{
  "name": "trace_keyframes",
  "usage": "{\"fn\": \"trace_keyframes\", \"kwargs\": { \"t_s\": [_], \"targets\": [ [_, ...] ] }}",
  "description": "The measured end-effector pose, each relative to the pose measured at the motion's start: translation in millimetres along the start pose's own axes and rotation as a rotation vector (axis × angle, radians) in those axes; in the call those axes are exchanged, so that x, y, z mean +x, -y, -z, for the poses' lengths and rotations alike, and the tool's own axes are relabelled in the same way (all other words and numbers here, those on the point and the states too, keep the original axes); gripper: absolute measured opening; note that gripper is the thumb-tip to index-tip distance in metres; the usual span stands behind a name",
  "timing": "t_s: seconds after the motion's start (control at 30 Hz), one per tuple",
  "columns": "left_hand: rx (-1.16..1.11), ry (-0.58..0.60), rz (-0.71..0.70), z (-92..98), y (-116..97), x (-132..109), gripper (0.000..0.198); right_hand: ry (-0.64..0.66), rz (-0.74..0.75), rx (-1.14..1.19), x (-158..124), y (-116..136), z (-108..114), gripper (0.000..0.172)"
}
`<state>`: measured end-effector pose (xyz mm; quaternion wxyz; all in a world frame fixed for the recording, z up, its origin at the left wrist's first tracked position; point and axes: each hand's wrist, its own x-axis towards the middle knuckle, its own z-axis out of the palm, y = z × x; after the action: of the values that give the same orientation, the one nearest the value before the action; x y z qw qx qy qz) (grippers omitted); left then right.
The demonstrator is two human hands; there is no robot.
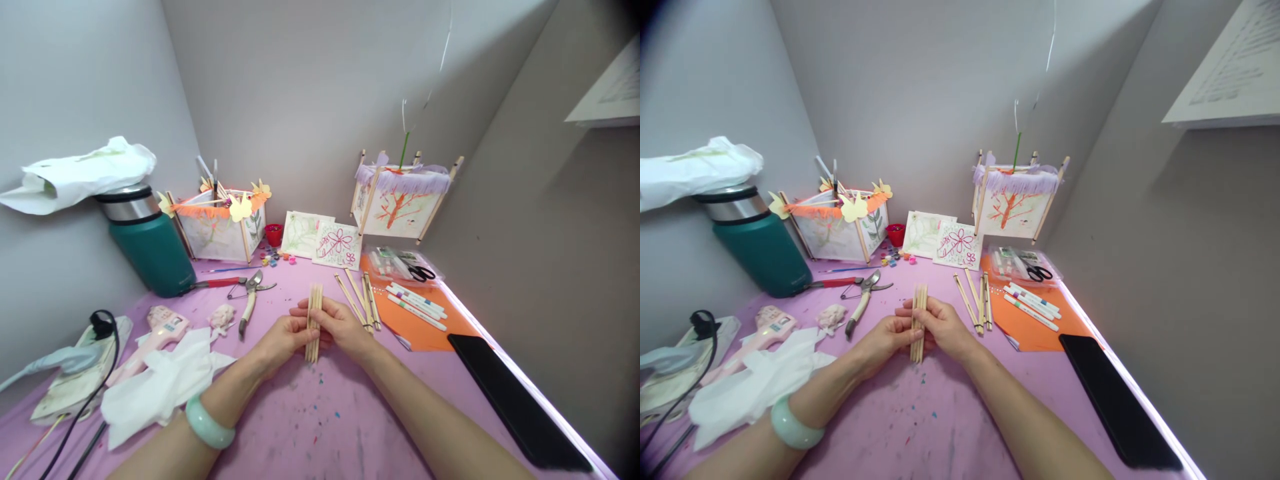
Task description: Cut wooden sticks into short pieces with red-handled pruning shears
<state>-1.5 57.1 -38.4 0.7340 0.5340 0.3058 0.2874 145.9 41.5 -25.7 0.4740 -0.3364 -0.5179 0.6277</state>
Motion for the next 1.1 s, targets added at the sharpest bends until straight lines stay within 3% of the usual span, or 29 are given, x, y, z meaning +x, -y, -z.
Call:
{"fn": "trace_keyframes", "kwargs": {
  "t_s": [0.43, 0.63, 1.1],
  "targets": [
    [-0.02, 0.046, 0.021, -2.1, -3.3, -1.2, 0.033, 0.034, 0.043, 0.039, -2.3, -2.4, -0.6, 0.032],
    [-0.019, 0.057, 0.016, -1.5, -3.7, -3.6, 0.032, 0.124, 0.03, 0.023, -3.8, 1.0, 4.9, 0.034],
    [0.12, 0.087, 0.003, -1.8, -1.0, -6.9, 0.036, 0.26, 0.05, -0.185, -9.2, 22.2, 13.4, 0.034]
  ]
}}
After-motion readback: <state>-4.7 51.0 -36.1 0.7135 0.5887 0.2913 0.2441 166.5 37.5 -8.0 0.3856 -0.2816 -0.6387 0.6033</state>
